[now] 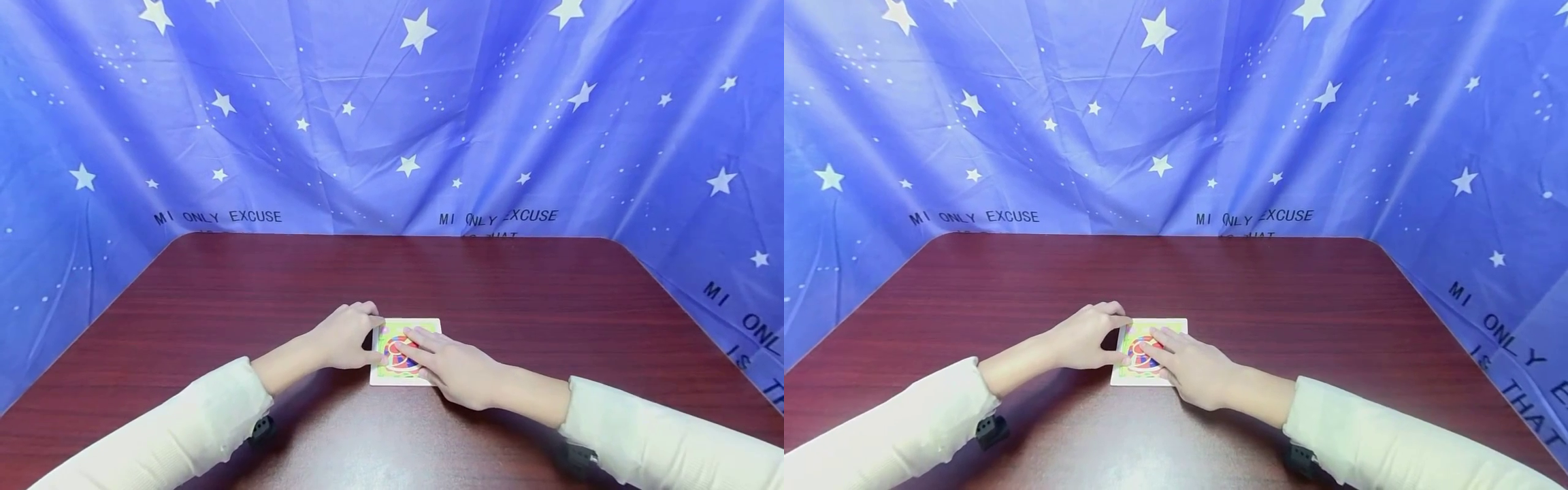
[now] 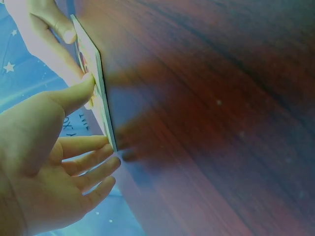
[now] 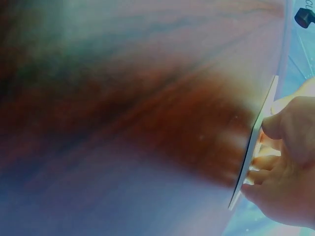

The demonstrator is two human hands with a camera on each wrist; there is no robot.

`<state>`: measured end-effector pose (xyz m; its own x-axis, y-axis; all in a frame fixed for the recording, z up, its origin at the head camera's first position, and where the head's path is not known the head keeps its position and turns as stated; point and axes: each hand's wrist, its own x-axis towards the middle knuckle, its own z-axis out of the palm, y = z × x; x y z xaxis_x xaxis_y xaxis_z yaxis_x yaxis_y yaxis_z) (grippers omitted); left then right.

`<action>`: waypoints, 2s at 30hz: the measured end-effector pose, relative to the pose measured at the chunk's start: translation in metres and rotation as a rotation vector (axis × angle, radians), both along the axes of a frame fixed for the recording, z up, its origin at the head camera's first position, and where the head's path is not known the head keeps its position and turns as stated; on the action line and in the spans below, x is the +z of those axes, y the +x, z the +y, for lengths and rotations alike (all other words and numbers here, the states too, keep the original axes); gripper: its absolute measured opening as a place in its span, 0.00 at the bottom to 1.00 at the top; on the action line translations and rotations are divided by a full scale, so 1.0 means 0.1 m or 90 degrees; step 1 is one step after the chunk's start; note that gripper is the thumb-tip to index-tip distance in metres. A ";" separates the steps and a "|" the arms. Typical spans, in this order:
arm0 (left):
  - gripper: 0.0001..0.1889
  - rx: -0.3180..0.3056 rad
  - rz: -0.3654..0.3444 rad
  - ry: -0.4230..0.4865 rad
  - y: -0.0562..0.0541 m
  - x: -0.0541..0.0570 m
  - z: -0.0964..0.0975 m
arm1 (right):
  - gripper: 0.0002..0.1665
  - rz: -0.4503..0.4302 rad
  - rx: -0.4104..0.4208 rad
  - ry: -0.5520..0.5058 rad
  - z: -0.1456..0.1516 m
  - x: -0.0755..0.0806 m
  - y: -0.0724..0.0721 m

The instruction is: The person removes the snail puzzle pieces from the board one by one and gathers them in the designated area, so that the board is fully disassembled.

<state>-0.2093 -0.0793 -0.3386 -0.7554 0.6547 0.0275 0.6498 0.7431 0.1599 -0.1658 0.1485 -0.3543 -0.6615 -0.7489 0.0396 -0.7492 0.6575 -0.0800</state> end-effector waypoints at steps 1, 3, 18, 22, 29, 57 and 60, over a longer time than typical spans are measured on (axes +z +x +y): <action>0.32 0.001 0.000 -0.001 0.00 0.00 0.00 | 0.28 0.001 0.000 -0.001 0.00 0.00 0.00; 0.31 0.003 -0.002 0.004 0.01 0.01 0.01 | 0.28 0.005 -0.001 -0.003 0.01 -0.01 0.00; 0.16 0.080 -0.121 0.117 -0.14 0.01 0.09 | 0.28 0.025 0.011 -0.001 0.01 -0.03 0.01; 0.10 0.115 -0.171 0.125 -0.21 0.04 0.12 | 0.28 0.025 0.012 0.001 0.01 -0.03 0.01; 0.12 0.153 -0.217 0.093 -0.32 0.08 0.17 | 0.28 0.024 0.008 0.009 0.01 -0.03 0.01; 0.04 0.253 -0.436 0.305 -0.46 0.08 0.15 | 0.28 0.042 0.021 0.007 0.01 -0.04 0.01; 0.06 0.296 -0.505 0.362 -0.47 0.06 0.16 | 0.27 0.037 0.017 0.006 0.01 -0.04 0.01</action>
